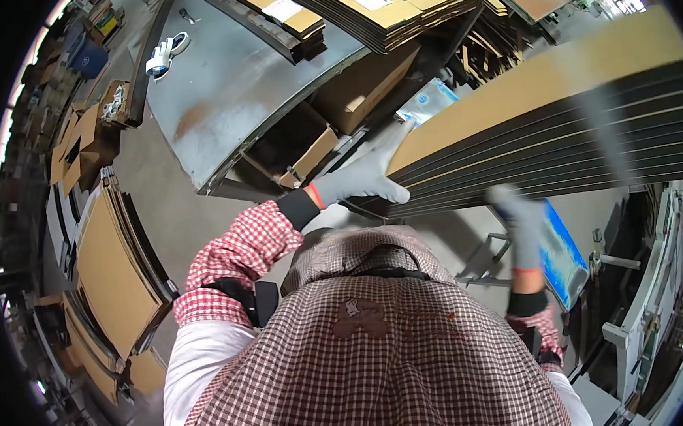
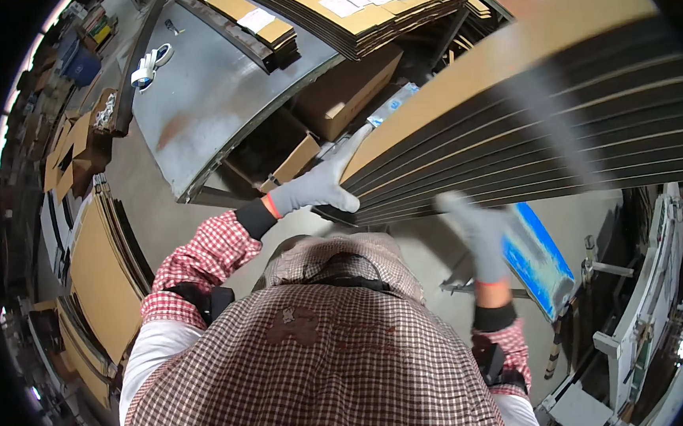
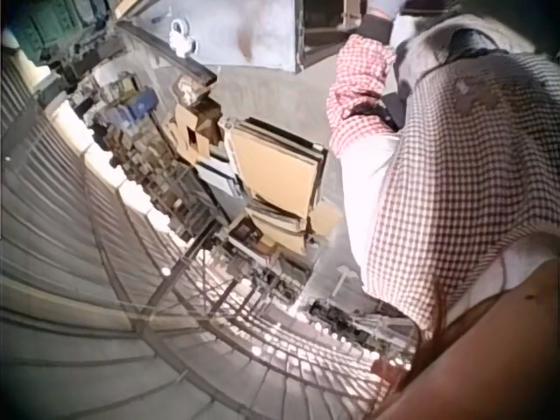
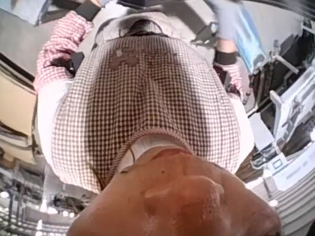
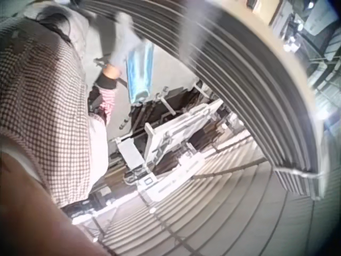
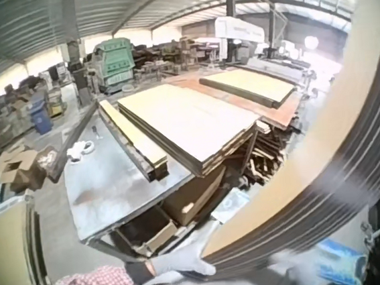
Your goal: The recorder tapes and stacks long cardboard pieces on a metal workbench in a factory.
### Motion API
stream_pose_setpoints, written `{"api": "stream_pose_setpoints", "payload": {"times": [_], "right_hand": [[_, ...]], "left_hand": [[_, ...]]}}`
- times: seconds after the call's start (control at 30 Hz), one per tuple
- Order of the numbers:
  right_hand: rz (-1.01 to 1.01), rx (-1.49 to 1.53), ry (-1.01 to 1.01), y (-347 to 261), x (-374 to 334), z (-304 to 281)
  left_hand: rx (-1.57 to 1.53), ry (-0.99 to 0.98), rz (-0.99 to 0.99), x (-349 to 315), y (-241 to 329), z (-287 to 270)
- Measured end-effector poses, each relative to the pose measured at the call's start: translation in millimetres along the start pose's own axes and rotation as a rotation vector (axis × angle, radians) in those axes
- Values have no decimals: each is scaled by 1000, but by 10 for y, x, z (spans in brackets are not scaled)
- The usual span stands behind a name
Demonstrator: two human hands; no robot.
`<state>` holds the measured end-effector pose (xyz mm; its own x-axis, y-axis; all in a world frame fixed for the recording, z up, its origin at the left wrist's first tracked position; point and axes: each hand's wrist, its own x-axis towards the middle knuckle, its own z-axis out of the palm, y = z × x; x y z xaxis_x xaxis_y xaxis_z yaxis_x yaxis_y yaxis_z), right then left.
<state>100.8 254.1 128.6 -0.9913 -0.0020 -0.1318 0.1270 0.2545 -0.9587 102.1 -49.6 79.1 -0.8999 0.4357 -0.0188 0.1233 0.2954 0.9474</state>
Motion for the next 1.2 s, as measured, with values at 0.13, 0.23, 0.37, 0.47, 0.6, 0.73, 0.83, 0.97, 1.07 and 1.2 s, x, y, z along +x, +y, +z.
{"api": "stream_pose_setpoints", "payload": {"times": [0.13, 0.23, 0.37, 0.47, 0.6, 0.73, 0.83, 0.97, 1.07, 1.2], "right_hand": [[77, 163, -491, 1504, 57, 1012], [189, 17, -578, 1108, 155, 1195], [-210, 20, -665, 577, 276, 1086], [-343, -62, -613, 410, 44, 1153], [-709, -368, -767, 1016, 124, 1474], [-269, -320, -825, 509, -204, 1548], [-313, -344, -860, 954, 65, 1886], [-711, -254, -780, -232, 847, 1961], [-1121, -1210, -927, -2085, 1208, 1078], [-1105, -774, 427, -2752, 2733, -1601]], "left_hand": [[-230, 117, -13, -89, -111, 59], [-581, 86, -247, -430, -398, -27], [-222, 312, -37, -642, -134, -69], [126, 296, 107, -837, -84, -77], [-421, 216, -234, -979, -241, -42], [-68, 436, 42, -1615, -546, 261], [-304, 254, -355, -1558, -1072, 193], [-263, 784, -56, -1239, 501, -448], [62, 998, 277, -927, 1113, 58], [258, -8, 421, 444, 956, 500]]}}
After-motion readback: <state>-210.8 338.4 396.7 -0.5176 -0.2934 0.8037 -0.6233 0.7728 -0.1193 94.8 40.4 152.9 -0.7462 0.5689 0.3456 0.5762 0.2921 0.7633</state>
